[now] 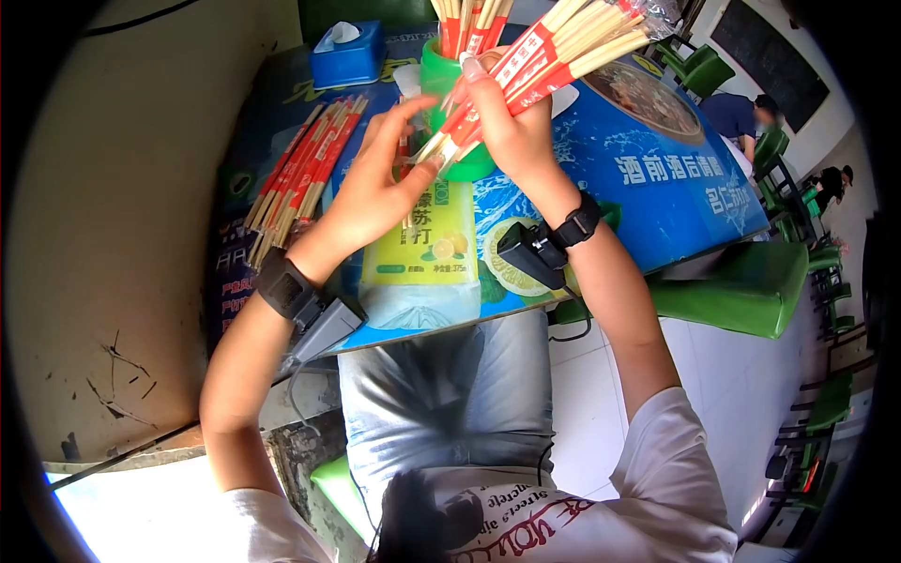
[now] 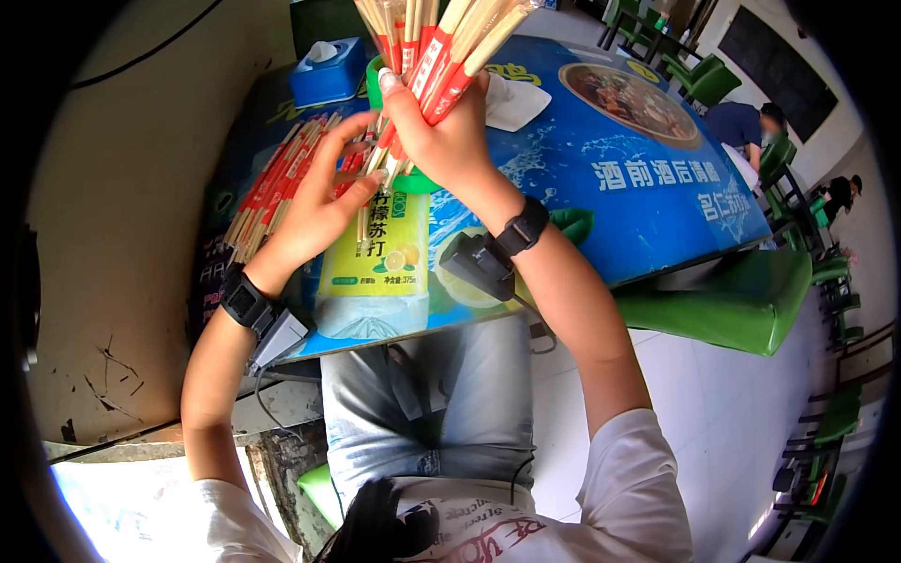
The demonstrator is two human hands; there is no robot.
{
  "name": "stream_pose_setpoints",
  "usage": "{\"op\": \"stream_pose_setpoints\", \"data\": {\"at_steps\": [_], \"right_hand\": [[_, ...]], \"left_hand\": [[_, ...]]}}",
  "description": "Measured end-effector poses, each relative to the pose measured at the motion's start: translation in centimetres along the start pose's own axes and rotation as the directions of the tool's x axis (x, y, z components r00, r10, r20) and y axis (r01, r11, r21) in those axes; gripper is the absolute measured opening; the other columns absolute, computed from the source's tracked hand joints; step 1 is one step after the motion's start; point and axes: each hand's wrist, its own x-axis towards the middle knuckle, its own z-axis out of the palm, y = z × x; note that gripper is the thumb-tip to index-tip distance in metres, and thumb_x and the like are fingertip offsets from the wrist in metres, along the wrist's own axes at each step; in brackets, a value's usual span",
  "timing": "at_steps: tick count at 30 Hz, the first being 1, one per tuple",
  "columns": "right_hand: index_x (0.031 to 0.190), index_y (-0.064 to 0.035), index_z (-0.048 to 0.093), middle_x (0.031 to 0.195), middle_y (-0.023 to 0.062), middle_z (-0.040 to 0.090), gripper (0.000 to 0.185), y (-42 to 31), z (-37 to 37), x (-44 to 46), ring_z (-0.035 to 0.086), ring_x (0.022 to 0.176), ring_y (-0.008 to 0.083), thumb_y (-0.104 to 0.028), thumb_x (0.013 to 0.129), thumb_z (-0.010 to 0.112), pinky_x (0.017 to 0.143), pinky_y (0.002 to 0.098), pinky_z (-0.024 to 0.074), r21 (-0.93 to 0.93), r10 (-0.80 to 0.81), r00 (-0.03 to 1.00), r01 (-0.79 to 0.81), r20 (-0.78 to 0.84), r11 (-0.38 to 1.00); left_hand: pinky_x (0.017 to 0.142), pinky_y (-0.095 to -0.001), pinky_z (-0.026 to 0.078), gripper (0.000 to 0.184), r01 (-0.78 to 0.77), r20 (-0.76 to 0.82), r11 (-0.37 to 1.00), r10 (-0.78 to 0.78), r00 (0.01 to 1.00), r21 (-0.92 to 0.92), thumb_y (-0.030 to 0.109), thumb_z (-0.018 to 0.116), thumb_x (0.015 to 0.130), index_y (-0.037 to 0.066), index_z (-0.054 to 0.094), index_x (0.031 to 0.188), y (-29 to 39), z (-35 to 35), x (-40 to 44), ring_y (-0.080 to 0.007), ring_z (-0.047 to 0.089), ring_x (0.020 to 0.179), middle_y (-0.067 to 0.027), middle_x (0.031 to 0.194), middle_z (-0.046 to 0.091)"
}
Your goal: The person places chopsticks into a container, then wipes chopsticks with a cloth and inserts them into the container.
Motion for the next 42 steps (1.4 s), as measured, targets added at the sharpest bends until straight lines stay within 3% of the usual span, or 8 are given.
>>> {"op": "stream_pose_setpoints", "data": {"at_steps": [4,9,16,20,25,32,37,42], "right_hand": [[0.088,-0.0015,0.06,0.071,0.0056,0.062,0.015,0.9,0.2,-0.2,0.057,0.073,0.019,-0.015,0.081,0.062,0.079,0.0362,0.0398,0.019,0.087,0.994,-0.086,-0.073,0.996],[0.079,0.0003,0.054,0.072,0.0053,0.058,0.016,0.6,0.0,0.0,0.058,0.066,0.012,-0.011,0.09,0.052,0.065,0.0241,0.0461,-0.115,-0.073,0.997,0.075,0.022,0.991],[0.069,-0.0003,0.052,0.073,0.0067,0.058,0.024,-1.1,0.2,-0.3,0.057,0.068,0.0138,-0.01,0.09,0.045,0.065,0.0255,0.044,0.127,-0.037,0.987,0.057,-0.158,0.99],[0.068,0.0012,0.053,0.067,0.0103,0.057,0.027,-0.8,-0.4,-0.1,0.057,0.062,0.0184,-0.013,0.09,0.044,0.067,0.0278,0.0454,0.238,0.054,0.976,-0.002,-0.211,0.971],[0.063,-0.0005,0.045,0.062,0.0161,0.053,0.035,-0.1,-0.8,0.6,0.06,0.065,0.0299,-0.02,0.092,0.037,0.065,0.0369,0.0503,0.354,0.1,0.951,0.01,-0.291,0.935],[0.065,-0.0015,0.047,0.061,0.0144,0.052,0.038,0.4,-1.4,0.8,0.061,0.064,0.0318,-0.025,0.093,0.034,0.063,0.0378,0.0501,0.385,0.196,0.934,-0.069,-0.3,0.92],[0.066,-0.0022,0.046,0.061,0.0143,0.051,0.039,0.4,-1.2,0.5,0.06,0.061,0.0311,-0.027,0.093,0.033,0.062,0.038,0.0501,0.348,0.12,0.957,-0.022,-0.264,0.937],[0.069,-0.0026,0.052,0.066,0.0076,0.059,0.028,-0.5,-1.3,0.3,0.06,0.063,0.0144,-0.023,0.088,0.051,0.066,0.025,0.0481,0.532,0.112,0.984,-0.023,-0.136,0.847]], "left_hand": [[0.088,-0.0325,0.044,0.042,0.082,0.015,0.996,-0.082,0.997,0.019,0.006,0.059,0.083,0.013,0.047,0.123,-1.0,0.1,0.0,-0.0238,0.049,0.104,-0.013,0.114,0.044],[0.083,-0.0322,0.047,0.041,0.022,-0.094,1.0,-0.023,0.995,-0.015,0.004,0.058,0.082,0.012,0.049,0.121,-1.0,0.2,0.1,-0.0239,0.05,0.104,-0.0123,0.113,0.045],[0.081,-0.0296,0.046,0.042,-0.147,-0.096,0.938,0.185,0.978,0.313,0.003,0.058,0.081,0.009,0.046,0.121,0.8,-0.5,0.2,-0.0217,0.052,0.1,-0.0114,0.109,0.045],[0.08,-0.0312,0.047,0.036,0.034,-0.105,0.982,-0.014,0.994,0.185,0.006,0.057,0.084,0.008,0.046,0.119,-0.1,-0.2,0.0,-0.0221,0.054,0.095,-0.0115,0.108,0.045],[0.074,-0.0323,0.049,0.032,-0.123,-0.151,0.955,0.168,0.974,0.271,0.009,0.055,0.086,0.007,0.046,0.116,1.5,-0.3,0.1,-0.0244,0.057,0.089,-0.0135,0.107,0.046],[0.06,-0.0352,0.05,0.034,-0.281,0.186,0.461,0.241,0.952,0.841,0.012,0.056,0.083,0.009,0.047,0.116,3.6,-1.7,-0.3,-0.0277,0.061,0.071,-0.0098,0.084,0.056],[0.051,-0.0393,0.048,0.04,-0.169,-0.061,0.788,0.252,0.966,0.592,0.01,0.054,0.082,0.011,0.04,0.119,3.2,-1.8,0.0,-0.0296,0.061,0.06,-0.0073,0.078,0.062],[0.052,-0.0374,0.047,0.044,-0.179,-0.037,0.837,0.231,0.972,0.517,0.007,0.055,0.081,0.011,0.04,0.122,2.7,-2.2,0.0,-0.0268,0.062,0.06,-0.0065,0.079,0.061]]}}
